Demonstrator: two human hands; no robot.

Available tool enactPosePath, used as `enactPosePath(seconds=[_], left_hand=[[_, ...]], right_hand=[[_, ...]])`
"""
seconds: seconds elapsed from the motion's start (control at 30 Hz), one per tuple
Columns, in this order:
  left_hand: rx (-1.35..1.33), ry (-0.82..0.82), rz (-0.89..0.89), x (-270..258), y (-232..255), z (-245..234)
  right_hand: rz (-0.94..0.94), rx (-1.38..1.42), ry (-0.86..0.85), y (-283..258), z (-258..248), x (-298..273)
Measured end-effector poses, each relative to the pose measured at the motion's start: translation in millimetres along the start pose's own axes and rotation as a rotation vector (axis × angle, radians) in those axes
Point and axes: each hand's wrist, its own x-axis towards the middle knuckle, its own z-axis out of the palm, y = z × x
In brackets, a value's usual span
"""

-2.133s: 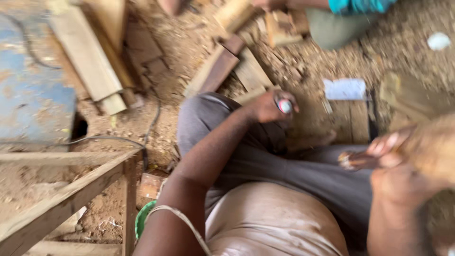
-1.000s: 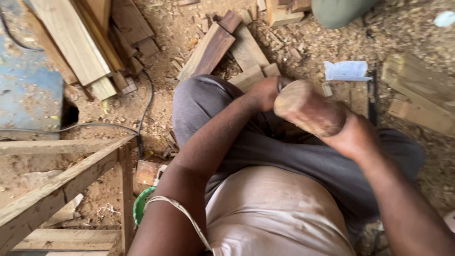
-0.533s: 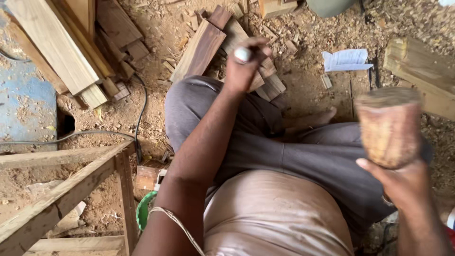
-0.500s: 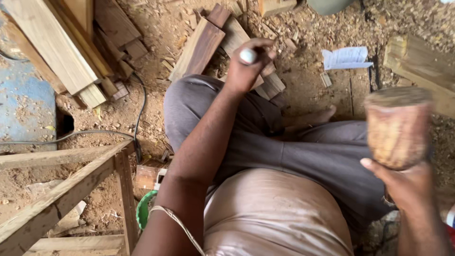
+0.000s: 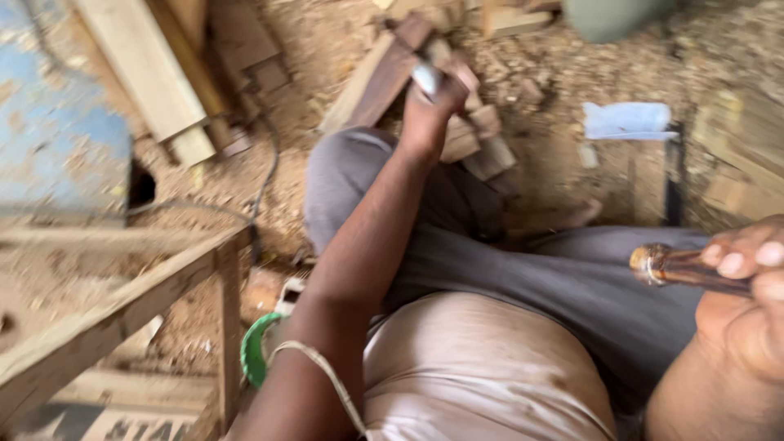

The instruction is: The person carves and shapes wood pieces using a chisel and a wooden mallet while sitting on the floor. They use the mallet to strike the chisel, removing wood from several small wooden components and joining them together.

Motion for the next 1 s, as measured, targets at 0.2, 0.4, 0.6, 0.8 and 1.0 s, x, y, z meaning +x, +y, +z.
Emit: enactPosePath(seconds=[0.2,0.4,0.6,0.8,1.0], left_hand=[[-0.823,0.762,-0.117,68.6,17.6,-95.8],[-0.746,0.799,0.234,111.8,-42.7,-126.2],[-0.588,1.008,0.145,107.5,-47.6,-109.8],[-0.54,1.078,0.181,105.4,-32.5,-100.2],[-0.503,1.083,0.068,91.7,-28.9,-89.0]], right_hand=[[0.429,-0.265,-0.049,62.3,8.7,11.8],[0.623,-0.661,-0.103,98.7,85.6,2.1],[0.266,-0.96,-0.445,51.4,156.3,29.2],[0.473,-1.172,-0.593,46.5,191.4,26.3],[0.528,-1.205,-0.693,52.3,196.6,25.4]])
